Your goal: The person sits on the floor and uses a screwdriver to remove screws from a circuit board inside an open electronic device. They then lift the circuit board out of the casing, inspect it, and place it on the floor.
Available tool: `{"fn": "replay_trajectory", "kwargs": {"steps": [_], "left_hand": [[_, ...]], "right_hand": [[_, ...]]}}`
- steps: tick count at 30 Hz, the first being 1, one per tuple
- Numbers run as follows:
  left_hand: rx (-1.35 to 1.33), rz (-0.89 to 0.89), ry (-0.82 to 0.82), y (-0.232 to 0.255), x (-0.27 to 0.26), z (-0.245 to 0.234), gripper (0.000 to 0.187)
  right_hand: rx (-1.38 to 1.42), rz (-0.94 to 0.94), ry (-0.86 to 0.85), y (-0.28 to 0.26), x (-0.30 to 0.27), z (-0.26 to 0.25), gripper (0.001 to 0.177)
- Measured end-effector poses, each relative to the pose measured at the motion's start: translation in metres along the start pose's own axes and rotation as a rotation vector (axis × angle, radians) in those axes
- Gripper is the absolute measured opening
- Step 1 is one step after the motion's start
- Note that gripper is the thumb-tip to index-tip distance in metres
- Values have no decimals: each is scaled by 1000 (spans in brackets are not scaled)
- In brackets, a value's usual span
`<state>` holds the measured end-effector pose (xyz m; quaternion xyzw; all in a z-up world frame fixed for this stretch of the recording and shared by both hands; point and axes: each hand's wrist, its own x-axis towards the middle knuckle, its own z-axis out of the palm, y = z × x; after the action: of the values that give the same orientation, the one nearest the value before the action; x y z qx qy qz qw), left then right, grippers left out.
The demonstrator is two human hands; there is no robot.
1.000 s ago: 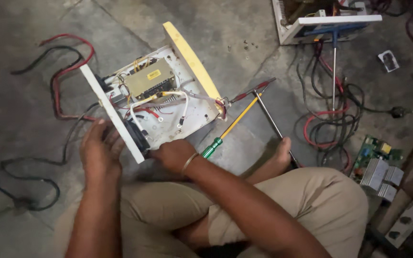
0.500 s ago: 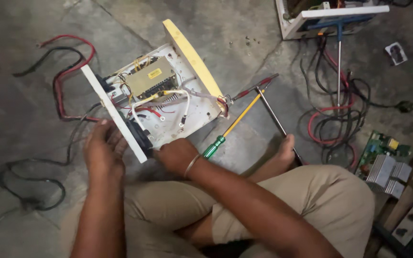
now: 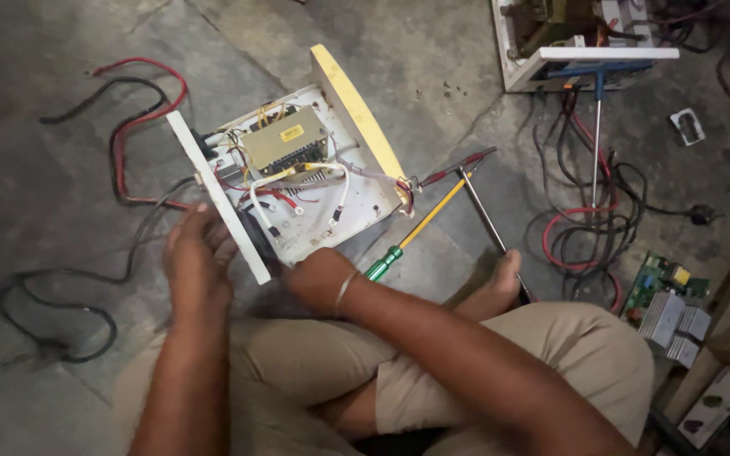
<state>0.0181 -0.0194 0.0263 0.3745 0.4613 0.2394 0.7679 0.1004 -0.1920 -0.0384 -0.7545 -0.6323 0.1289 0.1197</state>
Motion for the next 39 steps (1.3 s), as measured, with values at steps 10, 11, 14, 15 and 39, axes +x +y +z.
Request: {"fn": "replay_trajectory", "kwargs": {"steps": [10,11,14,15,39], "left_hand": [[-6,8,-32,3,-6,0,37],[-4,3,-35,3,-5,0,37],[-13,-5,-13,3,-4,2,38],[-2,-2,-16,3,-3,1,38],[0,-3,-32,1,-2,-1,30]], "right_hand": [[11,-105,68,4,-12,-22,33],[16,-100,75,3,-11,-22,28],[38,-52,13,0,-8,-21,36],[41,-42,15,-1,-8,-20,32],[12,61,-168,-4,-7,-21,23]]}}
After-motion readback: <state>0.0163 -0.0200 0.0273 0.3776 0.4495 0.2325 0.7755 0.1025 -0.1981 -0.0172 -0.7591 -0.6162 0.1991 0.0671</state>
